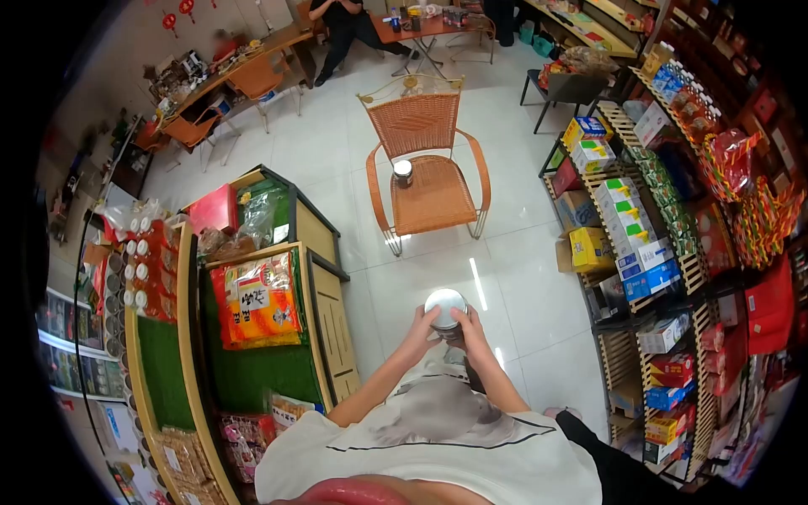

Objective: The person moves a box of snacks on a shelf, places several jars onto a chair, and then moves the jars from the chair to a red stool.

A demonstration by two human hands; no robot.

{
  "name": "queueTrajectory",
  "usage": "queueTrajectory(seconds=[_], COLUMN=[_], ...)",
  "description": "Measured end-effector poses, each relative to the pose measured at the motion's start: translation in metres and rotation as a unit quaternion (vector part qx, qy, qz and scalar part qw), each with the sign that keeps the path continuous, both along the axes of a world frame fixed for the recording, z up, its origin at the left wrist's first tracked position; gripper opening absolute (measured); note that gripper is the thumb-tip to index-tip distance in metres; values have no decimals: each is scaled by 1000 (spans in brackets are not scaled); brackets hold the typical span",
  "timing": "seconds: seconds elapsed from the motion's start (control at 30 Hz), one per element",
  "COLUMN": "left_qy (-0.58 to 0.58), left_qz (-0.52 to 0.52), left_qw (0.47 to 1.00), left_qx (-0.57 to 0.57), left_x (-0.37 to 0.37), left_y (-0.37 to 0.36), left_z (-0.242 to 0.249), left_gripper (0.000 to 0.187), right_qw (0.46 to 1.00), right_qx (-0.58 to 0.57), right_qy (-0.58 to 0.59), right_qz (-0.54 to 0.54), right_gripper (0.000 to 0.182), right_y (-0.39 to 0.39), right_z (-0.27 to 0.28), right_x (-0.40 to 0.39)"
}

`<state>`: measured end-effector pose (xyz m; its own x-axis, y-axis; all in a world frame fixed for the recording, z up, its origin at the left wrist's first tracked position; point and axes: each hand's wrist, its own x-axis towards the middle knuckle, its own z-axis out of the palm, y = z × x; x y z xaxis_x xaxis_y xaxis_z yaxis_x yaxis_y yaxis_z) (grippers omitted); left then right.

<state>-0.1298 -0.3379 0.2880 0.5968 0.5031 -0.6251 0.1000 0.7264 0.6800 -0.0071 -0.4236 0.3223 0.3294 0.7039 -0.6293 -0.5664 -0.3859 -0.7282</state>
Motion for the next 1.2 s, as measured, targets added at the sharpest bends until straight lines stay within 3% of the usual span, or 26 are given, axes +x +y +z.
queueTrajectory(seconds=[0.1,0.17,0.4,0.47,0.5,0.53,0.6,0.7,0.8,0.9,1.03,1.17,1.2], left_qy=[-11,-8,-20,-35,-31,-40,-42,3,35,28,53,163,139], left_qz=[-3,2,78,125,141,151,165,162,115,138,85,69,89], left_qw=[1000,1000,997,991,989,988,985,987,988,973,972,911,918], left_qx=[-13,-29,-16,-21,-29,-2,19,14,95,183,212,372,362], left_x=[36,58,118,130,137,143,151,161,174,194,208,231,239], left_y=[35,59,170,197,212,225,249,290,329,363,408,437,446], left_z=[-13,-28,-21,-22,-22,-20,-29,-9,-30,-63,-78,-79,-87], left_gripper=[78,77,67,67,67,68,70,73,65,68,64,65,70], right_qw=[1000,1000,997,995,991,987,986,987,991,992,994,994,995], right_qx=[-9,-14,5,12,1,12,1,15,21,-11,-30,-41,-35], right_qy=[4,4,10,-30,-53,-77,-88,-16,36,85,74,75,69], right_qz=[-17,0,72,97,119,141,145,161,126,96,80,63,70], right_gripper=[91,81,72,72,77,99,105,98,85,77,63,50,50], right_y=[34,57,188,226,245,262,291,330,356,383,431,473,483], right_z=[-23,-64,-46,-68,-52,-51,-52,-54,-85,-101,-88,-92,-98], right_x=[37,62,139,157,162,168,175,187,198,211,225,238,245])
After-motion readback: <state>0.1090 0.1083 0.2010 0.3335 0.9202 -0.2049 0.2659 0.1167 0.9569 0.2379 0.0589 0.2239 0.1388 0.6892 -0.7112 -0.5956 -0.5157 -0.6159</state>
